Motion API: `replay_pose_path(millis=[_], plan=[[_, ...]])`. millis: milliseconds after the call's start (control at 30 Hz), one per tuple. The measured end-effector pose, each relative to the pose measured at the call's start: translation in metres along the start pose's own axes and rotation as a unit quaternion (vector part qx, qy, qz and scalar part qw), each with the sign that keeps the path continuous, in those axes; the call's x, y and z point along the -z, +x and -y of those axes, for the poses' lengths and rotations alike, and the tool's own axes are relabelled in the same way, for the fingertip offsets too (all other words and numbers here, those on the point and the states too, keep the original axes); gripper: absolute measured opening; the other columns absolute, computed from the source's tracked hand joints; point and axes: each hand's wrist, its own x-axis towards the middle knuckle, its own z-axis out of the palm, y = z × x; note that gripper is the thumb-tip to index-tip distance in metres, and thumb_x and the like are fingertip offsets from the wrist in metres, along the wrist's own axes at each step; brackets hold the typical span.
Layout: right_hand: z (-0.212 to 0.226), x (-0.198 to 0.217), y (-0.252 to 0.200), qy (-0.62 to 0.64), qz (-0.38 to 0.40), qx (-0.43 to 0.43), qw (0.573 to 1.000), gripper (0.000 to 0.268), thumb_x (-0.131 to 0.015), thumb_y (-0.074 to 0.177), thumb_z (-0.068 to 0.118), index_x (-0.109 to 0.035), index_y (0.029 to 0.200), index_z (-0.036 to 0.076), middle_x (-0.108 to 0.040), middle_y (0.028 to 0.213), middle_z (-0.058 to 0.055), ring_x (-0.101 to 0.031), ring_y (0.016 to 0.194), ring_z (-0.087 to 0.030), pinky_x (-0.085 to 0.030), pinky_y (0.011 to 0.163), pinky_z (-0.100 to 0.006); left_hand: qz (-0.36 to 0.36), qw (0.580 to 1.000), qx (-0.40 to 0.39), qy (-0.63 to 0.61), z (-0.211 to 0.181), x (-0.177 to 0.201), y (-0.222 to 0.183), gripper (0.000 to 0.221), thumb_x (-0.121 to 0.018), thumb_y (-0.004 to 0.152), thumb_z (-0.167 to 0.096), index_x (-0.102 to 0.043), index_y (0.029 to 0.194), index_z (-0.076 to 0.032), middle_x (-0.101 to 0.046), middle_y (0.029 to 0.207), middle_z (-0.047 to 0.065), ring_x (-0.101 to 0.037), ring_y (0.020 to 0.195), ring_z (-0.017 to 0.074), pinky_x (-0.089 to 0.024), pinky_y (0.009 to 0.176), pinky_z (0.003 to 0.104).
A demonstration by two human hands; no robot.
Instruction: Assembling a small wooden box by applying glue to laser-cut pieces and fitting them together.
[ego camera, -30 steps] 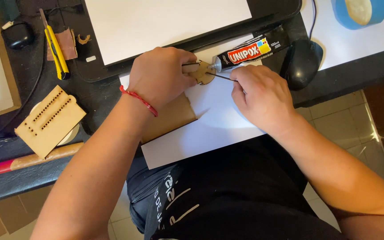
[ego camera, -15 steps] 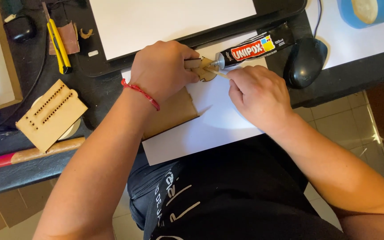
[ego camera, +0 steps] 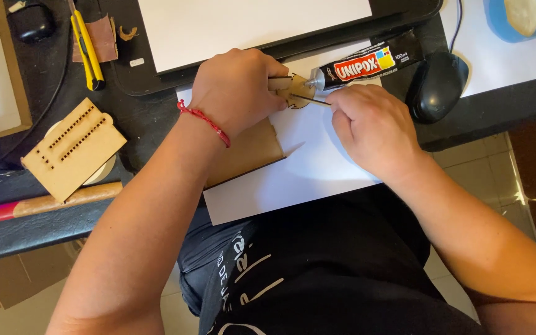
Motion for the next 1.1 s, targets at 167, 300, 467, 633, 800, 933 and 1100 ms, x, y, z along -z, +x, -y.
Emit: replay_pose_path(millis=[167,300,467,633,800,933,1100], plan=[[0.003,0.003,0.009,0.019,0.082,-0.087,0.993,0.024,-0.045,0.096,0.008,-0.067,0.103,0.001,-0.071,0.095,-0.015,-0.063,0.084,-0.039,-0.05,0.07,-0.051,0.018,1.0,-0.004,0.014,0.0,0.001,0.001,0.026,-0.065,0.073,-0.027,-0.041,0.063,-0.024,-0.048,0.068,-0.005,-0.046,0.069,0.0216,-0.035,0.053,0.037],[0.015,0.017,0.022,0.072,0.162,-0.211,0.961,0.019,-0.046,0.094,0.018,-0.065,0.095,0.012,-0.067,0.082,-0.003,-0.06,0.075,-0.027,-0.044,0.066,-0.042,0.021,1.0,-0.004,0.016,0.001,0.0,0.002,0.022,-0.067,0.074,-0.029,-0.047,0.066,-0.025,-0.053,0.071,-0.005,-0.05,0.072,0.023,-0.037,0.054,0.039],[0.02,0.027,0.029,0.076,0.201,-0.293,0.932,0.016,-0.061,0.09,0.026,-0.056,0.08,0.014,-0.054,0.068,0.001,-0.05,0.067,-0.021,-0.035,0.06,-0.038,0.01,1.0,-0.012,0.004,0.002,0.0,0.001,0.011,-0.069,0.075,-0.033,-0.06,0.072,-0.029,-0.061,0.078,-0.006,-0.057,0.077,0.0249,-0.043,0.058,0.041],[0.014,0.03,0.02,0.227,0.134,-0.279,0.923,0.025,-0.058,0.1,0.016,-0.052,0.076,0.014,-0.038,0.063,0.006,-0.035,0.058,-0.009,-0.027,0.053,-0.028,0.013,1.0,-0.009,-0.012,0.003,-0.001,0.001,0.012,-0.068,0.075,-0.027,-0.057,0.07,-0.027,-0.059,0.075,-0.008,-0.054,0.07,0.022,-0.039,0.053,0.037],[0.014,0.045,0.017,0.289,0.065,-0.254,0.921,0.014,-0.058,0.098,0.013,-0.063,0.085,0.01,-0.045,0.062,0.003,-0.04,0.06,-0.009,-0.034,0.058,-0.025,-0.005,1.0,-0.003,-0.003,0.005,-0.009,0.001,0.019,-0.072,0.075,-0.032,-0.068,0.093,-0.031,-0.069,0.088,-0.001,-0.065,0.083,0.0298,-0.05,0.067,0.045],[0.014,0.058,0.018,0.34,0.019,-0.211,0.916,0.016,-0.055,0.097,0.005,-0.066,0.085,0.006,-0.047,0.058,-0.003,-0.041,0.06,-0.011,-0.038,0.059,-0.025,-0.025,0.999,0.014,-0.02,0.007,-0.011,0.005,0.045,-0.078,0.078,-0.038,-0.071,0.121,-0.03,-0.074,0.097,0.006,-0.072,0.093,0.0349,-0.058,0.08,0.048],[0.016,0.067,0.016,0.37,0.002,-0.198,0.907,0.024,-0.047,0.1,0.007,-0.065,0.085,0.001,-0.045,0.06,-0.005,-0.041,0.06,-0.013,-0.04,0.062,-0.025,-0.035,0.998,0.006,-0.045,0.003,0.0,-0.011,0.045,-0.078,0.08,-0.033,-0.071,0.123,-0.023,-0.074,0.099,0.009,-0.071,0.095,0.0349,-0.058,0.081,0.048]])
